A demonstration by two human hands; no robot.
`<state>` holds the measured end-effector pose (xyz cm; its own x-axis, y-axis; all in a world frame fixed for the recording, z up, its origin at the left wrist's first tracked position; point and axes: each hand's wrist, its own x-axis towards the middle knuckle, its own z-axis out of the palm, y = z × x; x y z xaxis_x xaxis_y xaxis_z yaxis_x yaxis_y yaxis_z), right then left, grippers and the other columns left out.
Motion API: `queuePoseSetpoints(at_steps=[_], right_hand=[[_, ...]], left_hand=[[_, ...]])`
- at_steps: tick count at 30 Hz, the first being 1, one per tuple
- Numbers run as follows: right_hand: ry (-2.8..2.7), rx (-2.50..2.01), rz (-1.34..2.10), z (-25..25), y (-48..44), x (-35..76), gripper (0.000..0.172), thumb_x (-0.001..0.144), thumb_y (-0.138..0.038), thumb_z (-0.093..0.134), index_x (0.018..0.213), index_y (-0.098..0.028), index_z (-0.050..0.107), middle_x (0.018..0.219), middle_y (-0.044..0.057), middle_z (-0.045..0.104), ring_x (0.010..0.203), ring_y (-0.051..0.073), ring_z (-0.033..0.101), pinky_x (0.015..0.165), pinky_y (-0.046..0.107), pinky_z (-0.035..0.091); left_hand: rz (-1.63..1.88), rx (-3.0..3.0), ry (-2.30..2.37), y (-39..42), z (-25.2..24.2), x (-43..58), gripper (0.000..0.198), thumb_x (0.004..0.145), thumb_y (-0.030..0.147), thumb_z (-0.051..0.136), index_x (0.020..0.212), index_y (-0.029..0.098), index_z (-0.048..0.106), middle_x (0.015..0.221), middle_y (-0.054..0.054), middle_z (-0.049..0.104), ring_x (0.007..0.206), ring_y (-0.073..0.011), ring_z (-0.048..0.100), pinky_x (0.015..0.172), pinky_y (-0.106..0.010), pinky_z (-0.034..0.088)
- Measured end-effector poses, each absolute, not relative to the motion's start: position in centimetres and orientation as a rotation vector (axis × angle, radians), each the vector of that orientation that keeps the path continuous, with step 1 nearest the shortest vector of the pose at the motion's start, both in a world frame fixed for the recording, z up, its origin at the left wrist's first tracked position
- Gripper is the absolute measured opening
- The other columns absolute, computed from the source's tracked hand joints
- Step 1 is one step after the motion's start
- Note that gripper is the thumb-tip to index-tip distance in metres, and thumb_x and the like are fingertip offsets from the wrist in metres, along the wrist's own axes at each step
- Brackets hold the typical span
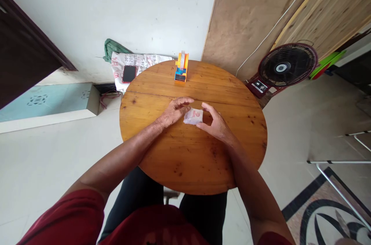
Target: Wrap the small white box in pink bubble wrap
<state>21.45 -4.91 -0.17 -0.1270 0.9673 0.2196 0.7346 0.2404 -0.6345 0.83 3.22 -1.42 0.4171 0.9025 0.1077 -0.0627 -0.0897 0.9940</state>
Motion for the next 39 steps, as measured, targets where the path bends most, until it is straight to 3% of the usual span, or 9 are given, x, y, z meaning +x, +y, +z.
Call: queuePoseSetpoints(at_steps=[8, 18, 26, 31, 39], right_hand=[[-1.939, -1.562, 0.525, -0.4, -4.8, 21.4, 0.08, 0.073, -0.035, 0.075, 0.146, -0.028, 0.043, 0.142, 0.012, 0.057, 0.129, 0.031, 0.056, 0.108, 0.054, 0.042], [-1.923, -1.516, 0.394, -1.4, -4.5, 21.0, 0.07, 0.075, -0.032, 0.072, 0.141, -0.027, 0.049, 0.126, 0.009, 0.069, 0.115, 0.027, 0.065, 0.104, 0.049, 0.046], [-1.928, -1.534, 0.437, -1.0, -4.6, 21.0, 0.069, 0.074, -0.031, 0.072, 0.14, -0.027, 0.05, 0.124, 0.009, 0.07, 0.115, 0.027, 0.065, 0.103, 0.049, 0.047], [-1.931, -1.54, 0.429, -1.1, -4.6, 21.0, 0.07, 0.075, -0.031, 0.072, 0.141, -0.026, 0.049, 0.126, 0.009, 0.069, 0.116, 0.028, 0.065, 0.103, 0.05, 0.046], [-1.928, -1.576, 0.432, -1.1, -4.6, 20.8, 0.07, 0.075, -0.032, 0.072, 0.141, -0.026, 0.05, 0.126, 0.009, 0.069, 0.119, 0.028, 0.063, 0.107, 0.05, 0.043]], left_hand=[[0.862, 1.378, 0.81, 3.2, -1.9, 1.1, 0.046, 0.069, 0.043, 0.08, 0.104, 0.014, 0.07, 0.091, -0.005, 0.069, 0.078, -0.0157, 0.061, 0.07, -0.027, 0.049], [0.803, 1.289, 0.723, 3.0, -2.4, 1.6, 0.052, 0.065, 0.044, 0.084, 0.105, 0.014, 0.065, 0.083, -0.002, 0.068, 0.067, -0.012, 0.058, 0.061, -0.024, 0.044], [0.814, 1.444, 0.714, 2.7, -2.1, 1.6, 0.039, 0.077, 0.036, 0.074, 0.11, 0.015, 0.069, 0.087, -0.004, 0.067, 0.071, -0.0128, 0.058, 0.062, -0.024, 0.045], [0.969, 1.796, 0.688, 2.6, -1.4, 1.2, 0.018, 0.083, 0.027, 0.067, 0.095, 0.018, 0.078, 0.097, -0.008, 0.064, 0.086, -0.0165, 0.062, 0.076, -0.027, 0.049], [0.972, 1.943, 0.64, 3.2, -2.6, 1.1, 0.02, 0.089, 0.027, 0.061, 0.094, 0.017, 0.078, 0.088, -0.007, 0.066, 0.08, -0.0146, 0.063, 0.074, -0.026, 0.051]])
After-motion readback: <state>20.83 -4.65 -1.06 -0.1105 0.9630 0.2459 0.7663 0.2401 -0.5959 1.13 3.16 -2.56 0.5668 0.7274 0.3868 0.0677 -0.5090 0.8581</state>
